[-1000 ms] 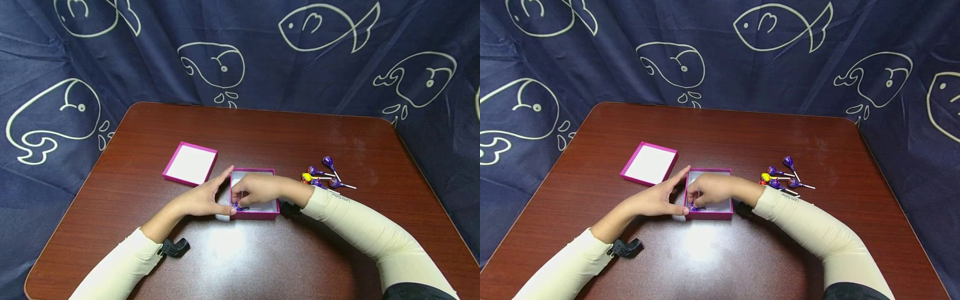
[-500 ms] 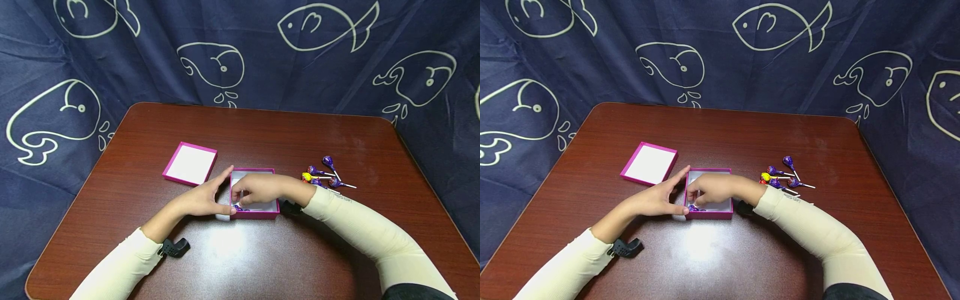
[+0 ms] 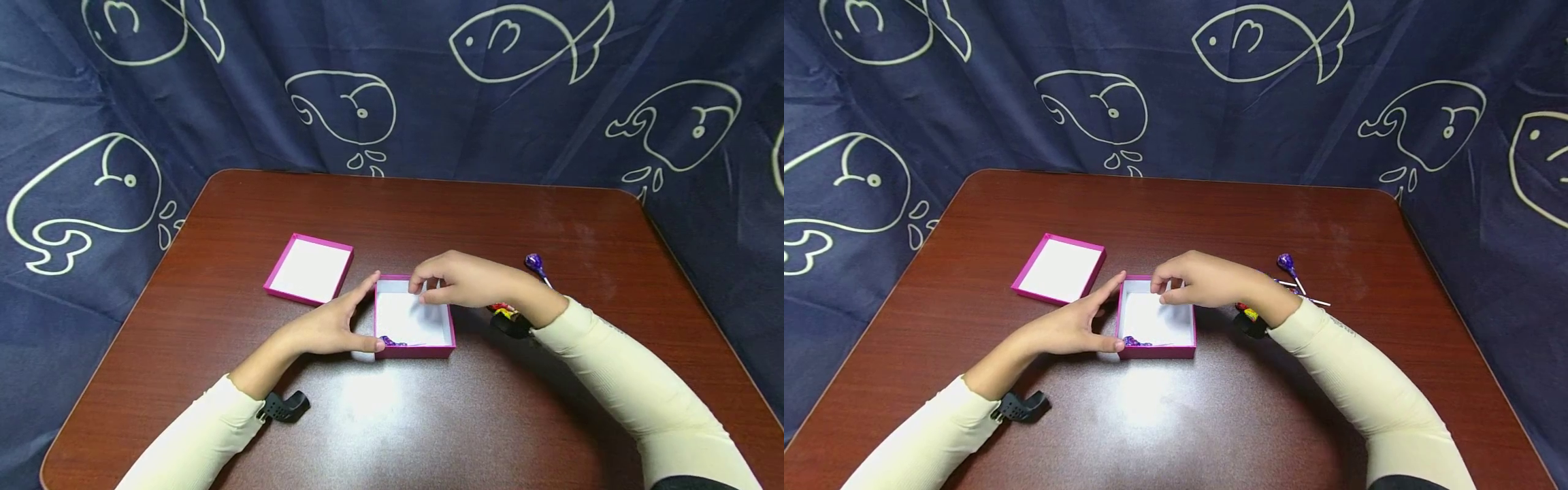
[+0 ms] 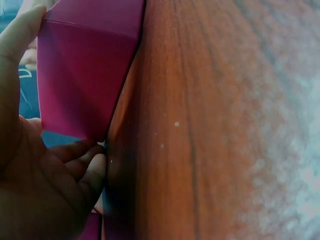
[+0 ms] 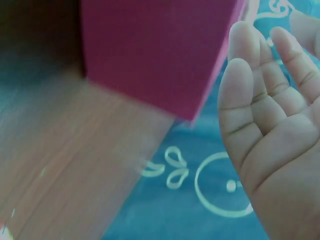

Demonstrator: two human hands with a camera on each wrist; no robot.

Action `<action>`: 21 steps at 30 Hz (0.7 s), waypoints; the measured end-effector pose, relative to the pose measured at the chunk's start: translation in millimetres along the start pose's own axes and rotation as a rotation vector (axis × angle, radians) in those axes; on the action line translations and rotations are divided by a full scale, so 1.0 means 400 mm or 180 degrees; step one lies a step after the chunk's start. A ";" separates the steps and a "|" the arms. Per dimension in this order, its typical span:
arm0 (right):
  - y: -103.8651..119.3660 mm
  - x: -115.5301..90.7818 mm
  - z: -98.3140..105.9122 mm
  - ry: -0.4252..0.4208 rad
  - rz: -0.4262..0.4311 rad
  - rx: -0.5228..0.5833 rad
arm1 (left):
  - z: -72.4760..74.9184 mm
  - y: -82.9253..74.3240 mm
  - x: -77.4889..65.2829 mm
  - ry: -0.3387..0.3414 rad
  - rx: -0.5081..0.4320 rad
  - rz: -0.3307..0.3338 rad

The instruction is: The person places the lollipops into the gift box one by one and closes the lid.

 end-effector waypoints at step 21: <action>-0.111 -0.220 0.048 -0.0595 -0.0781 -0.0169 | -0.003 -0.001 0.002 0.0000 0.0032 -0.0004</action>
Point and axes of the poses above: each hand's wrist, its own x-axis towards the middle knuckle, its own z-axis out of the back of the hand, y = z × x, the point moved 2 cm from there along x, towards the middle knuckle, and after that the axes turned 6 degrees about -z, right-handed, at the moved point
